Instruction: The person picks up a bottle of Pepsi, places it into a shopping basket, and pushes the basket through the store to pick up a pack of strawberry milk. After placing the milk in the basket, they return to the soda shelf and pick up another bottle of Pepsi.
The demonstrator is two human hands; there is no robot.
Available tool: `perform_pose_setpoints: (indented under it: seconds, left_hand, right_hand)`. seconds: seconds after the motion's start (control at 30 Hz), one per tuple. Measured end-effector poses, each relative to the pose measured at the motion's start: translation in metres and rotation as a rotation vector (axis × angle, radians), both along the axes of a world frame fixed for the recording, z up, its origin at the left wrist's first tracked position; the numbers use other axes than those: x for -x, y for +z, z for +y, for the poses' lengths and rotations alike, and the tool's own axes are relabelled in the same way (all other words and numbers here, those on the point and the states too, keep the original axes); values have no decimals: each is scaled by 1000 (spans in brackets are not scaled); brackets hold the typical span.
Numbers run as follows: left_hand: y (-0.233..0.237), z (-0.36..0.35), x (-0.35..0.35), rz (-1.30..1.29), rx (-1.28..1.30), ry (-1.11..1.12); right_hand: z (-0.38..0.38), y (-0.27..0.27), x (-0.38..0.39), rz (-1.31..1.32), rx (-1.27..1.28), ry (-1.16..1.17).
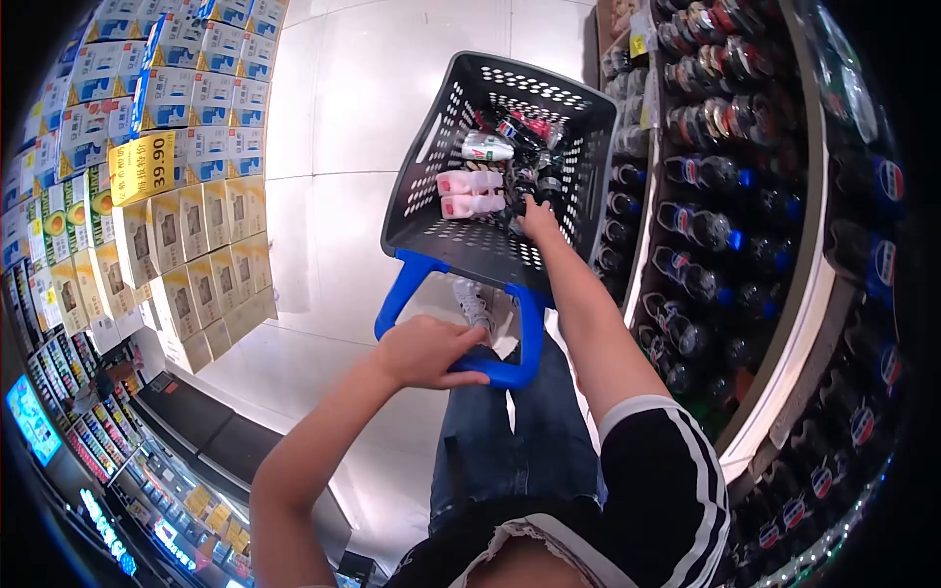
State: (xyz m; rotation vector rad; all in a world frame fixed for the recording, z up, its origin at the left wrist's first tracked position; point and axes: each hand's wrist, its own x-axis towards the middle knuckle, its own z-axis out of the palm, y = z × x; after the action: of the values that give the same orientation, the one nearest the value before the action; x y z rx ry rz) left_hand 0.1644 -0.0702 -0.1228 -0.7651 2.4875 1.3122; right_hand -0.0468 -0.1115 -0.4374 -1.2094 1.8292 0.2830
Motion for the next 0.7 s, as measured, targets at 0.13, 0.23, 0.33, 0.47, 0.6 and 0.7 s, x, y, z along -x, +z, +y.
perform_pose_setpoints:
  seconds: [0.13, 0.23, 0.33, 0.47, 0.6, 0.7]
  left_hand:
    - [4, -9, 7, -119, -51, -32]
    - [2, -13, 8, -107, -102, -28]
    - [4, -11, 8, -168, -80, -2]
    - [2, -6, 5, -61, -4, 104]
    - [8, -5, 7, -75, 67, 180]
    - [-1, -2, 2, -92, 146, 101]
  right_hand:
    - [-12, -27, 7, -83, 31, 41]
    - [-13, -39, 15, -123, 96, 8]
    - [-6, -62, 18, -282, 146, 42]
    - [0, -41, 21, -310, 341, -19]
    - [16, 38, 35, -218, 538, 27]
    - [35, 140, 45, -202, 614, 186]
